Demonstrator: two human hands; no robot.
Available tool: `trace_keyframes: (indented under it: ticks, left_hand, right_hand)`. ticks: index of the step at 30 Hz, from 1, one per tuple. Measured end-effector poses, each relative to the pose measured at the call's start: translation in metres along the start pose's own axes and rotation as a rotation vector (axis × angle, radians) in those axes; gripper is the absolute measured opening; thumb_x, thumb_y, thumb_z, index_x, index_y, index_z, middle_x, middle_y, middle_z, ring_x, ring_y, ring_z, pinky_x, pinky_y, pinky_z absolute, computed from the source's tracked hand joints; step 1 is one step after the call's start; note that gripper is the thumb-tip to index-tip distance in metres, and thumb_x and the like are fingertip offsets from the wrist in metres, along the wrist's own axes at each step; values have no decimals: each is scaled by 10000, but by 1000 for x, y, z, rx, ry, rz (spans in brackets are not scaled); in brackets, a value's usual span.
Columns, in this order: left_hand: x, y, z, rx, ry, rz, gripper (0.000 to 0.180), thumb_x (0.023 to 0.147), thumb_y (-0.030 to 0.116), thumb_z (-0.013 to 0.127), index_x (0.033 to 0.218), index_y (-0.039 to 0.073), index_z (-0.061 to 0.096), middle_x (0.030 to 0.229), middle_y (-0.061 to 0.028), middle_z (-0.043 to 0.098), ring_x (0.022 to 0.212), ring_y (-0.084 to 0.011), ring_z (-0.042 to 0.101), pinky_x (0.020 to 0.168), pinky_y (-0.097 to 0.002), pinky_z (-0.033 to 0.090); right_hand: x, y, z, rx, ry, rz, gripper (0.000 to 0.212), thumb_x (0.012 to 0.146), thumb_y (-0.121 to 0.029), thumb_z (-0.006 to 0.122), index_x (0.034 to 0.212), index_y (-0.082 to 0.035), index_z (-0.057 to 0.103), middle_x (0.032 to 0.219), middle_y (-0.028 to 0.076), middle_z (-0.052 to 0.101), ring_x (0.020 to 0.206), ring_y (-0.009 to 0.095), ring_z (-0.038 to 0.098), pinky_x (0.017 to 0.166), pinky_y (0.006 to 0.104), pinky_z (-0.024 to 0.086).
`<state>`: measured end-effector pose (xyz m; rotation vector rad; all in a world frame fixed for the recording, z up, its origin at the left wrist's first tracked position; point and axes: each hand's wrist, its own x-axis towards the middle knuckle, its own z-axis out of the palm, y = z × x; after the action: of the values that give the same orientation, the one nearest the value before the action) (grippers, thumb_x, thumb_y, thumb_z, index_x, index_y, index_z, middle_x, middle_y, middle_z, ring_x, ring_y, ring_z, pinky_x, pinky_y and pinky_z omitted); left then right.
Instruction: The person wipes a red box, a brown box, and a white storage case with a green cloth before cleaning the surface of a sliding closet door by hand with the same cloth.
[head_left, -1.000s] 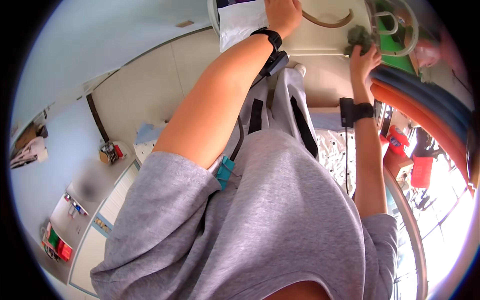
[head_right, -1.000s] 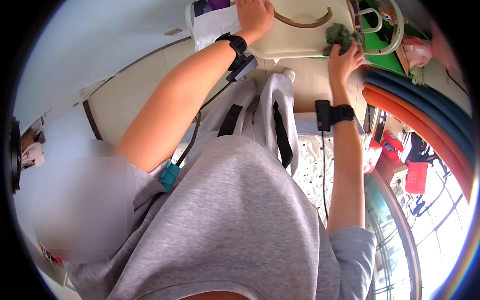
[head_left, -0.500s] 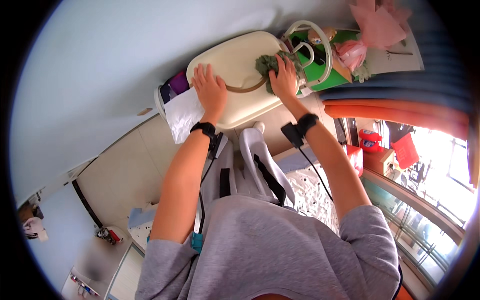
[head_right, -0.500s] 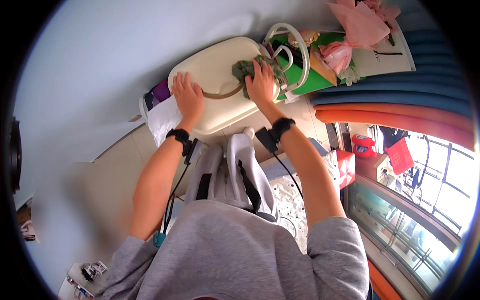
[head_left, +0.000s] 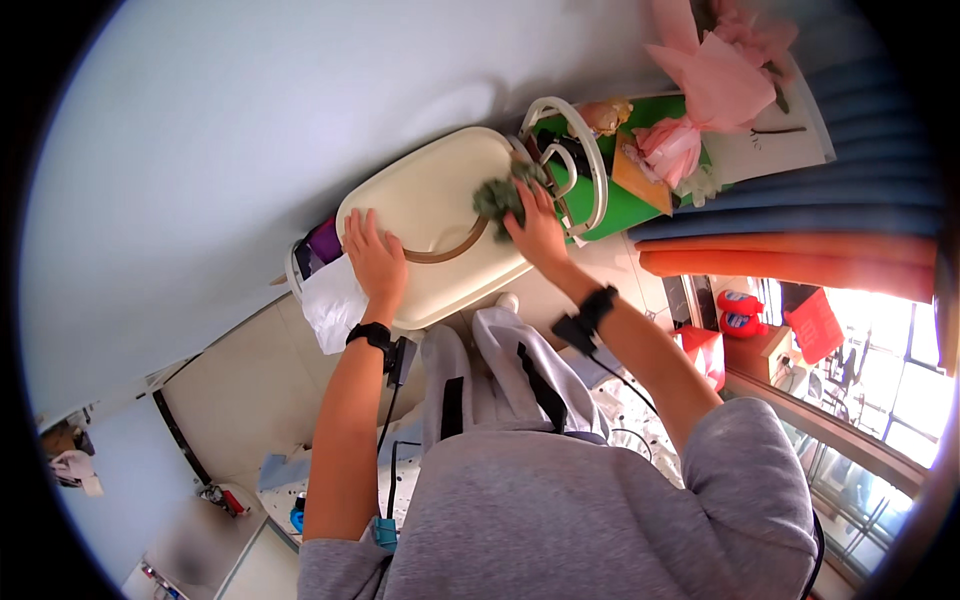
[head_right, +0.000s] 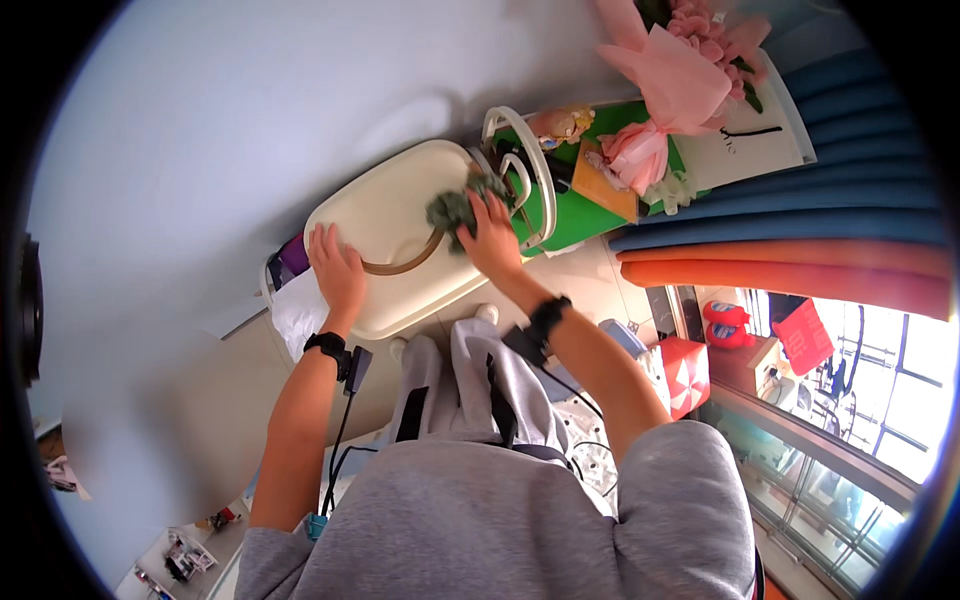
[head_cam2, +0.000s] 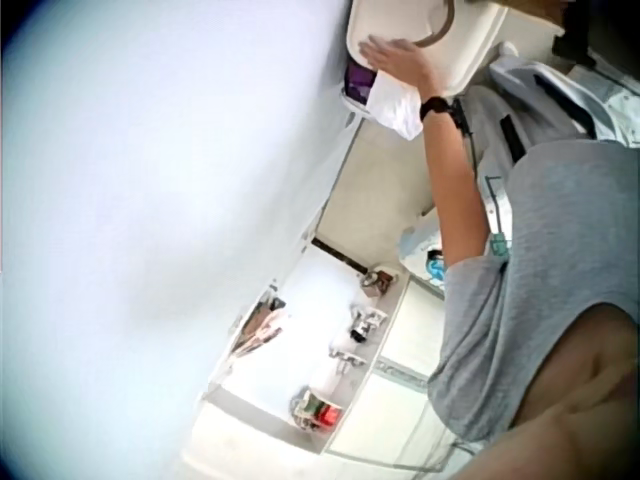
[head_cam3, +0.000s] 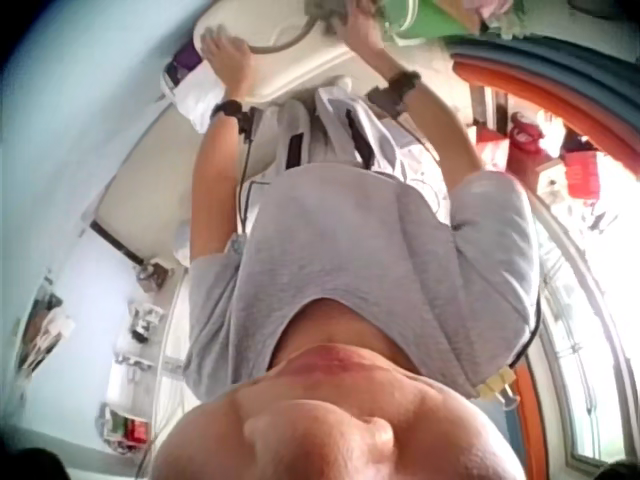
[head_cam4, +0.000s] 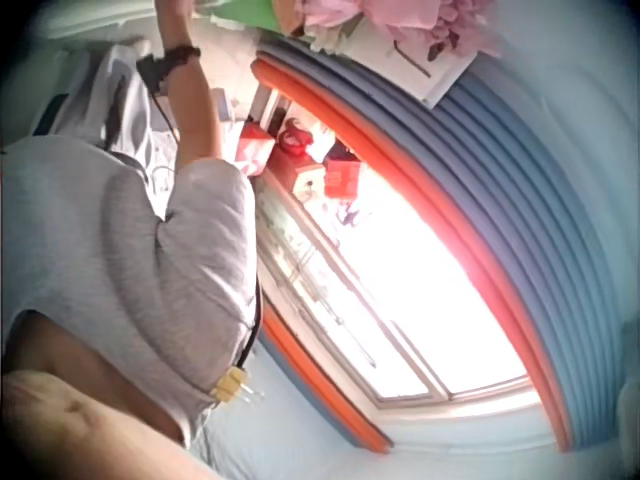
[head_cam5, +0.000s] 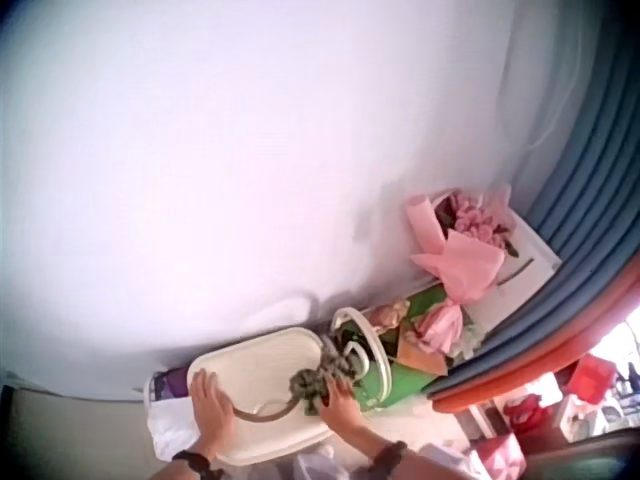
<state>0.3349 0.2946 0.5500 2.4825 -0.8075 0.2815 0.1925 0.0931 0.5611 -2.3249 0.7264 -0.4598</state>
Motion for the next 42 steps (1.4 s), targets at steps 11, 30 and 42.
trace_keyframes:
  ticks: [11,30,42]
  left_hand:
    - [2,4,4,6,30,15,441,781,130,485,1200,49,373,1284,-158,333,1220,-319,268,1002,-450,218]
    - [3,1,6,-29,56,-29,411,760,151,483,1146,19,436,1267,-183,336,1213,-338,267,1005,-466,207]
    - [-3,-46,-24,-475,-52,-152,369,794,189,517,1096,-8,440,1270,-214,315,1207,-359,259,1009,-410,202]
  right_hand:
    - [14,-75,-158,-106,158,-259,563,621,-45,602,1164,-134,480,1192,160,405,1094,341,395,913,395,355]
    - [77,-26,27,-101,-355,-293,493,753,-119,504,1232,-109,389,1269,202,320,1191,375,279,983,433,259]
    - [68,-98,113,-37,-359,-505,516,732,-120,480,1241,-137,397,1298,174,319,1241,355,211,1028,453,170]
